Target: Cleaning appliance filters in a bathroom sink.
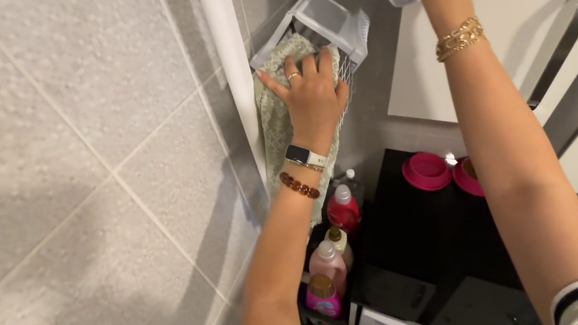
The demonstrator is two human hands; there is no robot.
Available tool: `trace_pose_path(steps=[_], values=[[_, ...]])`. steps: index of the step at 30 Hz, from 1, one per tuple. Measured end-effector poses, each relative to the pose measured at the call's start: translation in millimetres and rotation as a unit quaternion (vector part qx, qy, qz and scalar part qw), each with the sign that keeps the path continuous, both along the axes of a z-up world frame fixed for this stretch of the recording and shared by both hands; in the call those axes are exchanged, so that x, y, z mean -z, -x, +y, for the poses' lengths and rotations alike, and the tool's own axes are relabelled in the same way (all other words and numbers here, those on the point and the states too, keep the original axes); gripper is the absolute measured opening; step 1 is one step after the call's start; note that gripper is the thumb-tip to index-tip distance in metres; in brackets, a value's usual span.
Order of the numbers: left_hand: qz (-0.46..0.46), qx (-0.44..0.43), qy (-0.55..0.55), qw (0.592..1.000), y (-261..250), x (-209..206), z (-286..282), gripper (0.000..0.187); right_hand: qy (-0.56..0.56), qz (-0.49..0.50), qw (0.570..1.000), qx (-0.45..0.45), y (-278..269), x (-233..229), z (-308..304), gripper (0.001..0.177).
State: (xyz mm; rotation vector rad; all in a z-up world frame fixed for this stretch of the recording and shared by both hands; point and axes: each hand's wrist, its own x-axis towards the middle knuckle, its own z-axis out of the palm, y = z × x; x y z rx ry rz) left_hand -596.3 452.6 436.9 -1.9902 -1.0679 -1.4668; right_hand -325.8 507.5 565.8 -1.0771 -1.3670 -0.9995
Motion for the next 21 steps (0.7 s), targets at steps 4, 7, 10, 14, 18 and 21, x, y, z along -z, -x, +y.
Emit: trace_pose_path(steps=[4,7,10,14,18,21], values=[[-0.013,0.010,-0.001,1.000,0,-3,-3,0.056,0.008,0.008,1.000,-0.002,-4,-3,-17,0.034],[-0.011,0.011,0.005,1.000,-1,-2,-3,0.055,0.044,0.014,0.997,-0.055,1,-1,-32,0.031],[-0.010,0.013,0.006,1.000,-1,-2,-4,0.054,0.069,0.009,0.992,-0.102,5,3,-39,0.033],[-0.012,0.016,0.014,1.000,-1,-4,-3,0.054,0.061,0.037,0.992,-0.102,21,6,-50,0.029],[-0.015,0.020,0.021,0.999,-2,-3,-1,0.055,0.060,0.010,0.993,-0.098,40,3,-60,0.029],[-0.013,0.025,0.030,0.999,-2,-3,-2,0.056,0.074,0.012,0.990,-0.117,47,-2,-42,0.030]])
